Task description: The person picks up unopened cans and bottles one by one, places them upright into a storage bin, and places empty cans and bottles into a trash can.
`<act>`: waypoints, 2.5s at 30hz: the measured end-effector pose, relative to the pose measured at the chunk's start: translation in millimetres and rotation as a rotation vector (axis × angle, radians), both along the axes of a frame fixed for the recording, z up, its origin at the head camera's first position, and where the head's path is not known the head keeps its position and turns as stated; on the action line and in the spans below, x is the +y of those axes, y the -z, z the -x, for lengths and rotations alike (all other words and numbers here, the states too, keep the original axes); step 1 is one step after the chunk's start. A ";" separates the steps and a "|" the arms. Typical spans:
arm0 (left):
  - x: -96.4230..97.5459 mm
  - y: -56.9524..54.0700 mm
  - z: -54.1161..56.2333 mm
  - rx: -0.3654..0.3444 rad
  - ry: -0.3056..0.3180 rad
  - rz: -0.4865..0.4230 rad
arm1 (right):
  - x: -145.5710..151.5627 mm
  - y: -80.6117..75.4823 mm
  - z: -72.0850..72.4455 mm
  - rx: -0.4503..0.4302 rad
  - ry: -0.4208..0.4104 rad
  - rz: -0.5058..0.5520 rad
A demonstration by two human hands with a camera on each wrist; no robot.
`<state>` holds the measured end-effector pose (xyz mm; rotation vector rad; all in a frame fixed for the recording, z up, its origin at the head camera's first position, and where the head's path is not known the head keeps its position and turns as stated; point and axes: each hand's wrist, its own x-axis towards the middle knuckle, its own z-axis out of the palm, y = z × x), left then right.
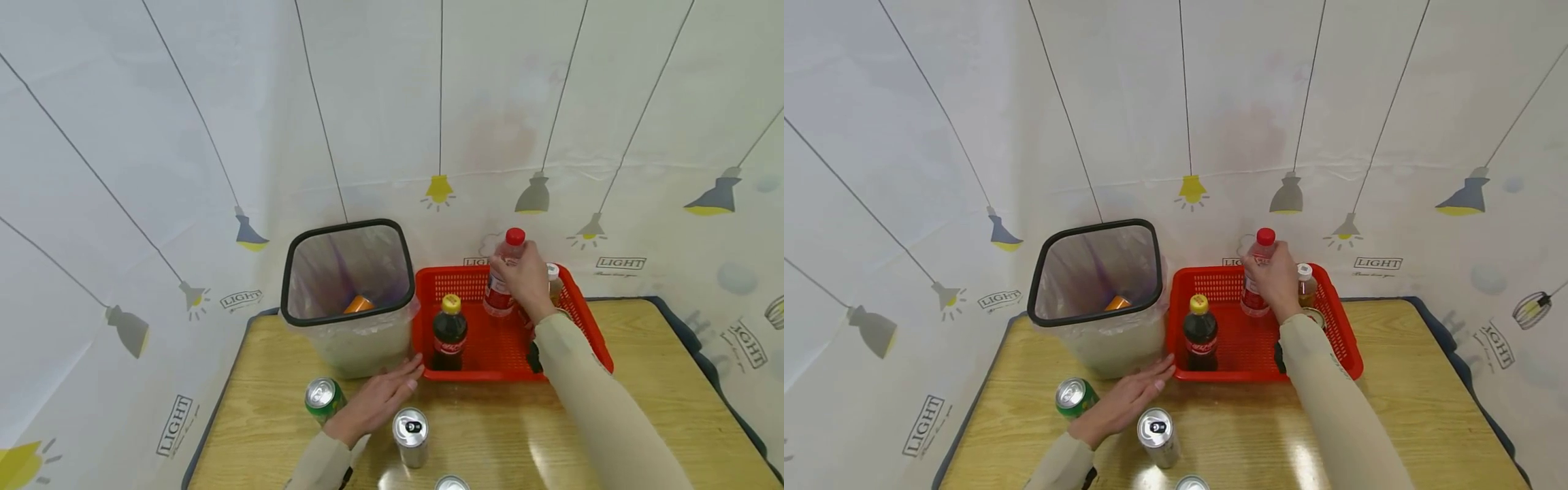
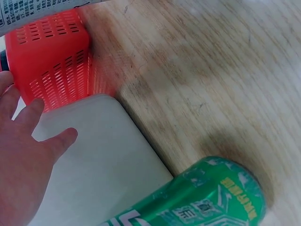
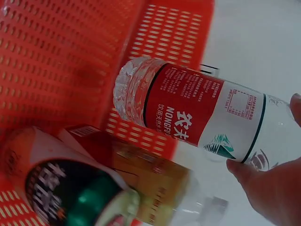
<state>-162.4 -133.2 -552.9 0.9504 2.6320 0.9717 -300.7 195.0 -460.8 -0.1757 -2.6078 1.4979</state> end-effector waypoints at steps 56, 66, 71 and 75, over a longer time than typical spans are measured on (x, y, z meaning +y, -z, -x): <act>0.3 0.4 -0.9 -0.044 0.003 -0.010 | 8.2 -11.4 -17.9 0.116 -0.001 -0.037; 0.2 2.3 -0.1 -0.034 0.002 -0.007 | 0.5 -26.9 -64.6 0.169 -0.036 0.043; 0.2 2.7 0.6 -0.025 0.017 -0.034 | -2.3 -27.1 -88.8 0.262 -0.125 0.085; -0.1 3.4 1.4 -0.019 0.024 -0.044 | -4.8 -17.4 -108.6 0.338 -0.191 0.104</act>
